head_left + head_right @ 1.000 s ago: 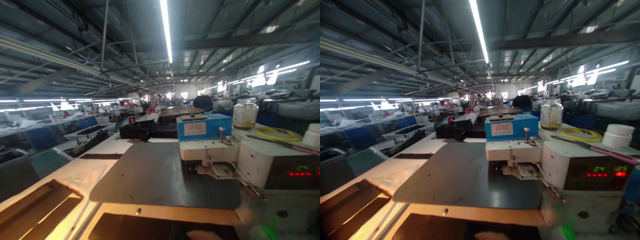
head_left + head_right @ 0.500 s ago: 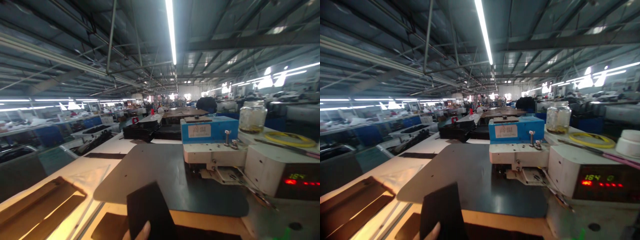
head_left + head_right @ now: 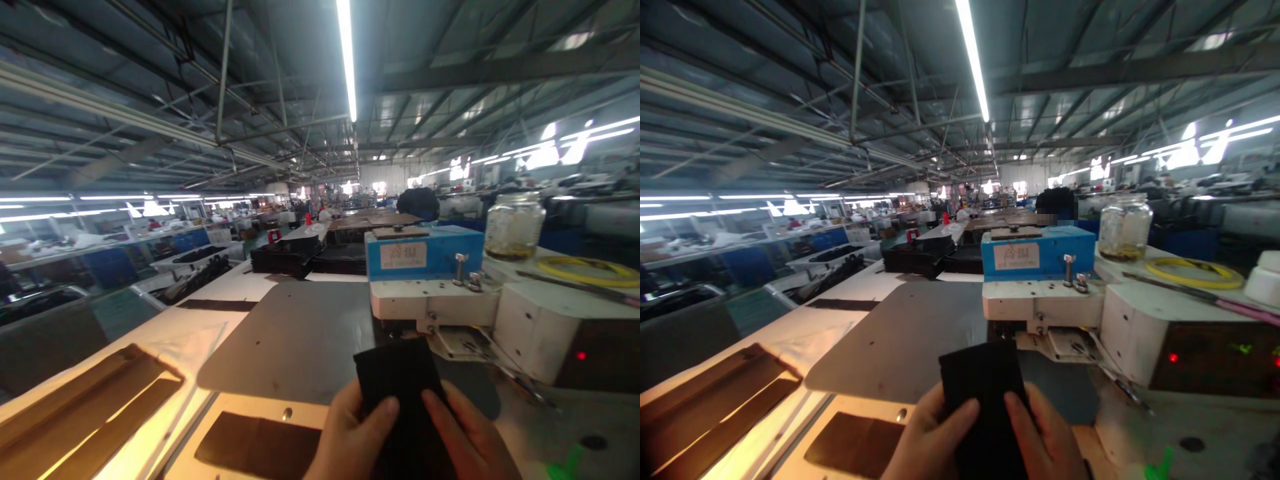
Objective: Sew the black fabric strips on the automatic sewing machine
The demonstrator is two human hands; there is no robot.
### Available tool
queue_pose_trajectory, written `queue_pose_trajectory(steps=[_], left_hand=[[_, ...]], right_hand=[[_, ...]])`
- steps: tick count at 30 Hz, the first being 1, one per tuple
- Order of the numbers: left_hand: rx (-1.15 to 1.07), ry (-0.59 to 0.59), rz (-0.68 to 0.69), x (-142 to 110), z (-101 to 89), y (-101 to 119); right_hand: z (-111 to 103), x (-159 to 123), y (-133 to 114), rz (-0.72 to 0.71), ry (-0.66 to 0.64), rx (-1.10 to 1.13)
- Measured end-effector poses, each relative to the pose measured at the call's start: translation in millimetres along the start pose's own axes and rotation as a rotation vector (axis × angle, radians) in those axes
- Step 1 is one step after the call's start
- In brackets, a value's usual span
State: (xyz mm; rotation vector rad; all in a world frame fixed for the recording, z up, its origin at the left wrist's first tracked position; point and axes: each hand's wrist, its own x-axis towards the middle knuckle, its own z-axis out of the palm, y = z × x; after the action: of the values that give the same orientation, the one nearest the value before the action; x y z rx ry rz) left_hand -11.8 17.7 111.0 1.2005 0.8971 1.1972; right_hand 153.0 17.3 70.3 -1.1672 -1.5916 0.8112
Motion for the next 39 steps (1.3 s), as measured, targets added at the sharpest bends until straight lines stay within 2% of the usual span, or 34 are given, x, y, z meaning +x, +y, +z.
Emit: queue_pose_trajectory(steps=[2, 6, 8, 11, 16, 20, 24, 30, 35, 39], left_hand=[[0.075, 0.008, 0.045, 21.2, -10.8, 7.8], [0.32, -0.037, 0.062, 67.5, -31.7, 4.6], [0.388, -0.109, 0.02, 83.8, -33.6, -5.4], [0.353, -0.194, -0.062, 96.7, -28.3, -20.4], [0.238, -0.15, -0.074, 102.3, -21.5, -31.2], [0.304, -0.141, -0.033, 102.3, -22.6, -31.1], [0.404, -0.126, 0.009, 101.7, -22.3, -28.8], [0.394, -0.099, 0.014, 100.6, -20.4, -26.3], [0.319, -0.089, -0.041, 100.1, -20.5, -25.2], [0.233, -0.094, -0.132, 101.8, -22.5, -25.9]], right_hand=[[-5.9, 17.9, -9.8, 0.025, 0.007, -0.045], [-13.0, 44.2, -8.8, 0.045, -0.133, -0.112], [-13.9, 49.8, -0.1, 0.056, -0.192, -0.124], [-13.5, 53.5, 11.2, 0.066, -0.218, -0.167], [-8.0, 62.5, 16.7, 0.058, -0.144, -0.137], [1.5, 68.5, 19.1, -0.025, -0.072, -0.17], [5.6, 68.2, 22.4, -0.129, -0.059, -0.237], [4.7, 64.2, 23.7, -0.245, -0.068, -0.341], [9.7, 56.4, 23.0, -0.405, -0.003, -0.544], [13.2, 52.5, 21.6, -0.525, -0.027, -0.807]])
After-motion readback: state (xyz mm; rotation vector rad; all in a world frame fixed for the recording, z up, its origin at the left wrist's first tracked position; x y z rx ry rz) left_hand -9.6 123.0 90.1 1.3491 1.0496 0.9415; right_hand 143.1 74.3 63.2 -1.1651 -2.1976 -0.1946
